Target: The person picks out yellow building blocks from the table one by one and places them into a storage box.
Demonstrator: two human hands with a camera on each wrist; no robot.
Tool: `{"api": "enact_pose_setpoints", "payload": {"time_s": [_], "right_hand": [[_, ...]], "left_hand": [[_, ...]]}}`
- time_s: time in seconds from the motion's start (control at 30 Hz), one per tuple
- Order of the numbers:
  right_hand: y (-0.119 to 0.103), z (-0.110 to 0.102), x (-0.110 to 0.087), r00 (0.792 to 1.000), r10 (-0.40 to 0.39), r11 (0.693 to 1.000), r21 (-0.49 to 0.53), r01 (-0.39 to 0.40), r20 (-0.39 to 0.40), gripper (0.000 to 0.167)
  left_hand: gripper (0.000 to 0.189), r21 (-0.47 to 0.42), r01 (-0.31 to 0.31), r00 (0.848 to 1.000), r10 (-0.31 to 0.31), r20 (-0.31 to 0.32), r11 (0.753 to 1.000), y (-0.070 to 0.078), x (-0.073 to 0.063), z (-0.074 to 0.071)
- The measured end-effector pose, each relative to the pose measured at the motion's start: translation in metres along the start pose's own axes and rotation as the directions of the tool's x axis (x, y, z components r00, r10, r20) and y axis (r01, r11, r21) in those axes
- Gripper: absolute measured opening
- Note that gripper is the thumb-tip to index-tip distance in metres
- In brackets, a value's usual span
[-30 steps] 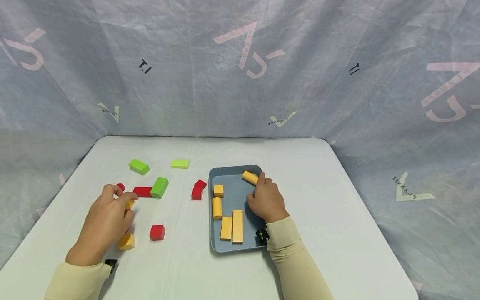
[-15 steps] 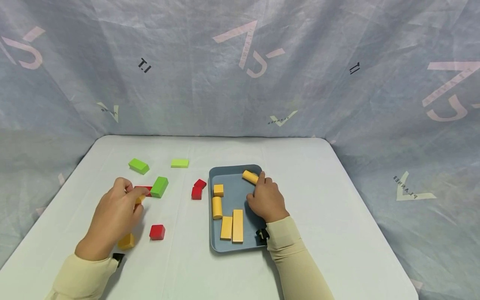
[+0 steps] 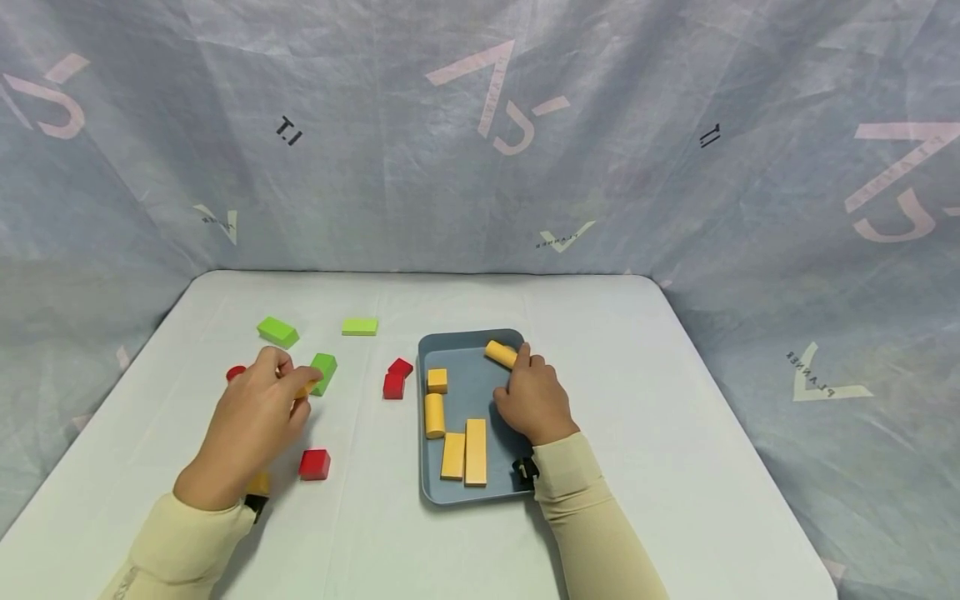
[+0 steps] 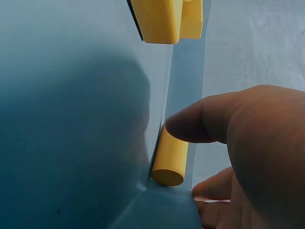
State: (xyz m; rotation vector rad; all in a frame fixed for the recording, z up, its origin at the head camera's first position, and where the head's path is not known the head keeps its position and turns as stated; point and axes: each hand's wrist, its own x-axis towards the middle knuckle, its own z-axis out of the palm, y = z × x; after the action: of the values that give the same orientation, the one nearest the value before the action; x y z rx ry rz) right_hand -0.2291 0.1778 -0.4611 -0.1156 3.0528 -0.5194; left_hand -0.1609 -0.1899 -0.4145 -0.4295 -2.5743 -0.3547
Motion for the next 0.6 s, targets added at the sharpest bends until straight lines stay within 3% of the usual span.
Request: {"api": "enact_pose_setpoints", "payload": {"time_s": [0.2, 0.6], "right_hand": [[0.000, 0.001, 0.000, 1.000, 0.000, 1.000, 0.001, 0.000, 0.000, 0.084], [0.001, 0.001, 0.000, 1.000, -0.011, 1.000, -0.007, 0.011, -0.012, 0.083]], "left_hand": [[0.027, -0.026, 0.001, 1.000, 0.000, 0.018, 1.000, 0.009, 0.004, 0.006], [0.031, -0.043, -0.090, 0.996, 0.089, -0.010, 0.995, 0.023, 0.013, 0.014]]}}
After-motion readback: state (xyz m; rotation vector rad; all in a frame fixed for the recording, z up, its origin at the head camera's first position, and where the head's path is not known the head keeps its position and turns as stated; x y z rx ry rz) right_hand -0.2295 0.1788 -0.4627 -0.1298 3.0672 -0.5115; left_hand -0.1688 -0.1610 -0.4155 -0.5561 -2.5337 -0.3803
